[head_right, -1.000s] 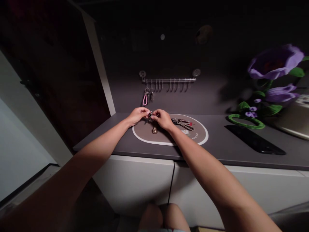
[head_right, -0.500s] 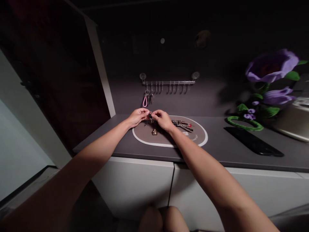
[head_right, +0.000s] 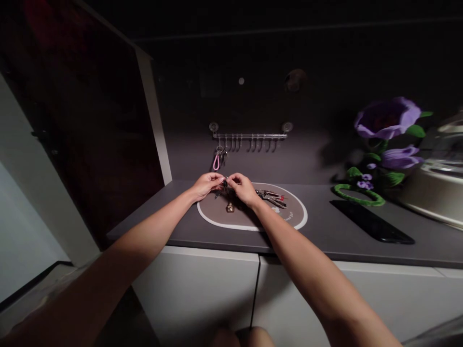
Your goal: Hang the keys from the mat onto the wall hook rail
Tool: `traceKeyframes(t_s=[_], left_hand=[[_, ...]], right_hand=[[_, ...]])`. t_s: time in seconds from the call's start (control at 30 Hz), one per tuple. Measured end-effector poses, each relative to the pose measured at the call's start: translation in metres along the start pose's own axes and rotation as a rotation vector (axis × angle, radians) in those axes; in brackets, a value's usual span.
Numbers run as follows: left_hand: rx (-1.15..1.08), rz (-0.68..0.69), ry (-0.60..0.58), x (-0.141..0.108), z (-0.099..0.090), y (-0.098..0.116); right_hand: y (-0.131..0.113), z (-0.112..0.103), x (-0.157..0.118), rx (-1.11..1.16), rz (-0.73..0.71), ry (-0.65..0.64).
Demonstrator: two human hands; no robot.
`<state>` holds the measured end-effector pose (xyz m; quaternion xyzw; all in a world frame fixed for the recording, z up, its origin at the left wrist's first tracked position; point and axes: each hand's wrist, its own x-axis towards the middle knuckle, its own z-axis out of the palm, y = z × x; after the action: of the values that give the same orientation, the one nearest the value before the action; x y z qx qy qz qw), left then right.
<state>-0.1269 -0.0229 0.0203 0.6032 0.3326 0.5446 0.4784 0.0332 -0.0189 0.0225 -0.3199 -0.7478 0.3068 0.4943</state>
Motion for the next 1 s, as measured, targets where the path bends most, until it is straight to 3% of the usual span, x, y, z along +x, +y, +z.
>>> traceKeyframes(t_s=[0.2,0.43,0.63,0.77,1.0], left_hand=[[0.029,0.048,0.026,0.0,0.002,0.001],[0.127,0.083,0.102,0.004,0.0,-0.002],[0.52,0.185,0.178,0.005,-0.001,-0.007],[0.866,0.332,0.123,0.003,-0.002,-0.009],[1.031,0.376,0.098,0.002,-0.005,-0.008]], right_hand=[[0.002,0.0,0.005,0.04,-0.02,0.016],[-0.004,-0.006,0.021,0.259,0.067,0.082],[-0.011,-0.015,0.051,0.37,0.135,0.219],[-0.018,-0.016,0.075,0.47,0.205,0.299],[-0.031,-0.006,0.103,0.581,0.292,0.405]])
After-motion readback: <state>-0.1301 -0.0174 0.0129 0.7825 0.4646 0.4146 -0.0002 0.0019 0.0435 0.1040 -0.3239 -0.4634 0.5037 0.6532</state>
